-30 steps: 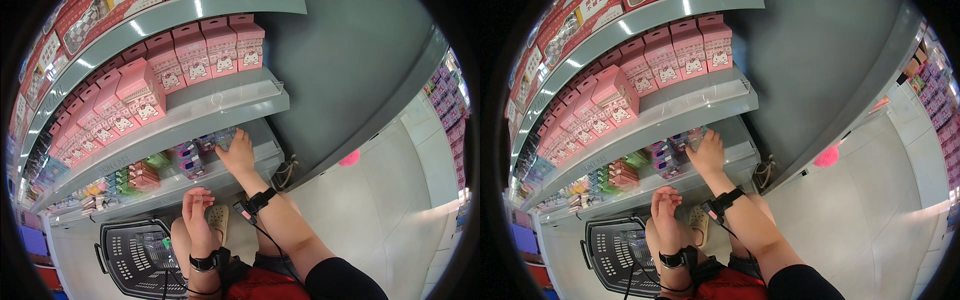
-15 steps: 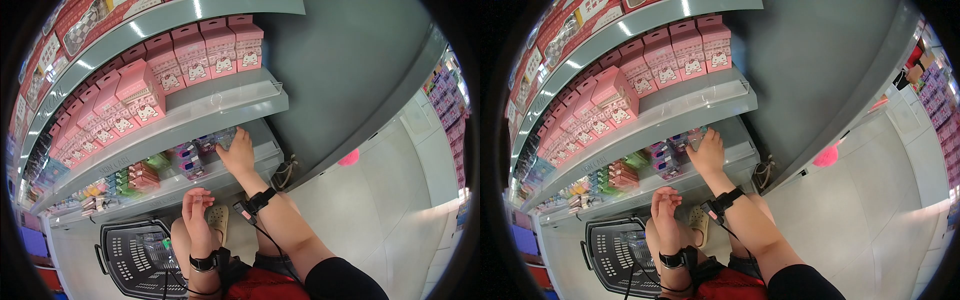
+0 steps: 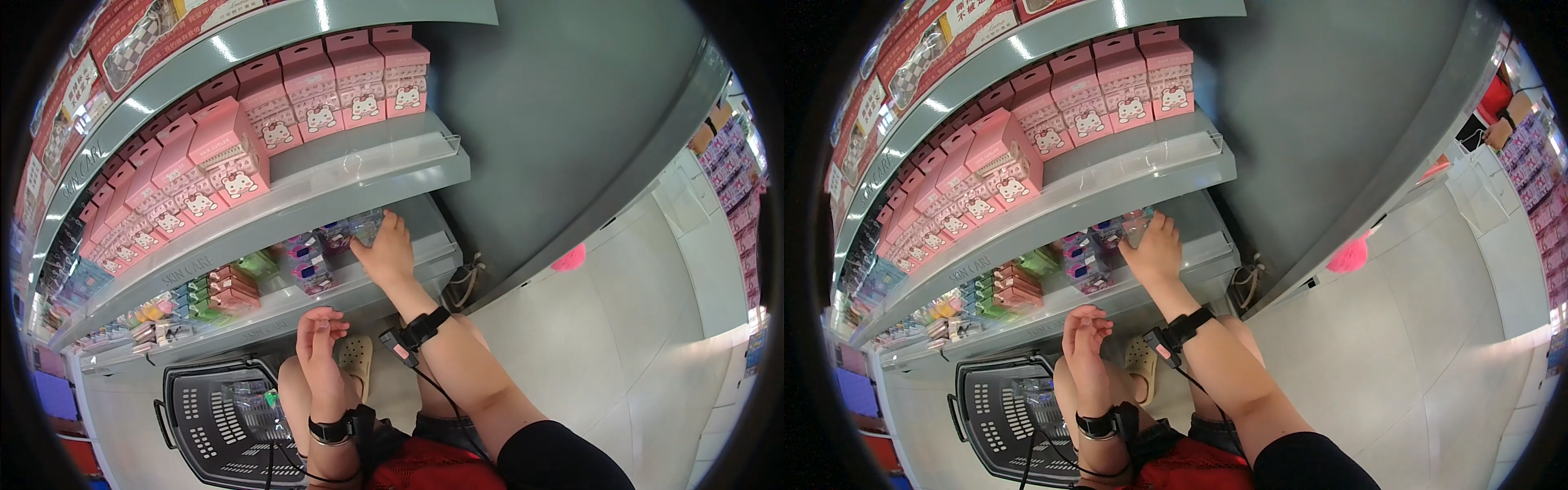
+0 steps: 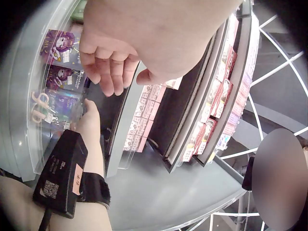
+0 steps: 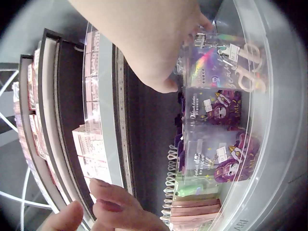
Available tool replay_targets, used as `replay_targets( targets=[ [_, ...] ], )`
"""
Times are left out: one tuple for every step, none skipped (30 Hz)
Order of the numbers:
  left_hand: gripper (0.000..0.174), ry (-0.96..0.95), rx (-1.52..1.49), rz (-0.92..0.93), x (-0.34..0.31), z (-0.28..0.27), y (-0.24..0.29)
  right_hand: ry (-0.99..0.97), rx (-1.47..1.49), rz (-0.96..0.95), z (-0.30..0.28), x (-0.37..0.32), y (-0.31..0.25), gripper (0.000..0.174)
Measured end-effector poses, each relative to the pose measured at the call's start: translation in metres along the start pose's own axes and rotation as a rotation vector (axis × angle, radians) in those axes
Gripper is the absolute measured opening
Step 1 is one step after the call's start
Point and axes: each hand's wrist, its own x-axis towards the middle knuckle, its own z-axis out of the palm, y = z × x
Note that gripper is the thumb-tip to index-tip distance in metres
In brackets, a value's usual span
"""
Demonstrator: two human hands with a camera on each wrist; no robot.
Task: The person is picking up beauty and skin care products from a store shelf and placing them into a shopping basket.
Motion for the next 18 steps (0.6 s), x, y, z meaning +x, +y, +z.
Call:
replay_targets(
  targets=[
    [0.017,0.006,0.005,-0.001,0.000,0.001,0.000,0.012,-0.002,-0.006,0.003,0.000,0.001,0.077],
    [0.017,0.002,-0.004,0.000,0.000,0.000,0.001,0.027,-0.007,-0.014,0.005,0.001,0.003,0.075],
    [0.018,0.011,0.002,-0.002,0.000,0.000,0.001,0.040,-0.020,-0.020,0.007,0.002,0.004,0.075],
    [0.018,0.012,0.002,-0.009,0.000,-0.001,-0.001,0.023,-0.015,-0.034,0.009,0.001,0.005,0.077],
    [0.018,-0.004,0.008,0.017,0.001,-0.003,-0.003,0.013,-0.016,-0.040,0.008,0.002,0.006,0.080],
    [0.019,0.014,0.041,0.012,0.000,-0.002,-0.004,-0.001,-0.016,-0.033,0.009,0.003,0.008,0.080],
    [0.019,0.001,0.037,0.022,0.001,-0.005,-0.006,-0.015,-0.017,-0.018,0.009,0.003,0.007,0.080],
    [0.019,-0.011,0.034,0.032,0.003,-0.007,-0.008,-0.023,-0.009,0.010,0.007,0.002,0.004,0.077],
    [0.019,-0.004,0.020,0.048,0.002,-0.006,-0.009,-0.020,0.014,-0.013,0.009,0.003,0.008,0.076],
    [0.019,0.007,0.009,0.064,0.002,-0.005,-0.009,-0.003,-0.005,0.014,0.007,0.003,0.009,0.076],
    [0.017,-0.007,-0.013,0.056,0.003,-0.005,-0.009,-0.039,0.013,0.033,0.002,0.002,0.003,0.076],
    [0.017,-0.022,-0.014,0.034,-0.001,-0.003,-0.008,-0.079,0.036,0.050,-0.002,-0.001,0.000,0.076],
    [0.017,0.002,0.011,0.031,-0.001,0.001,-0.004,-0.071,0.029,0.064,-0.001,-0.001,0.002,0.076],
    [0.016,0.029,0.039,0.032,-0.001,0.004,-0.002,-0.041,0.032,0.028,-0.001,-0.001,0.002,0.076],
    [0.017,0.027,0.050,0.028,-0.001,0.004,-0.003,-0.013,0.038,-0.010,0.000,-0.001,0.002,0.076],
    [0.017,0.023,0.054,0.022,0.000,0.003,-0.003,-0.012,0.039,-0.001,0.002,-0.002,0.003,0.076],
    [0.017,0.014,0.051,0.028,0.000,0.002,-0.004,0.000,0.030,-0.025,0.004,-0.001,0.004,0.075],
    [0.018,0.006,0.047,0.037,0.001,0.002,-0.005,0.014,0.021,-0.052,0.004,0.000,0.004,0.075]
  ],
)
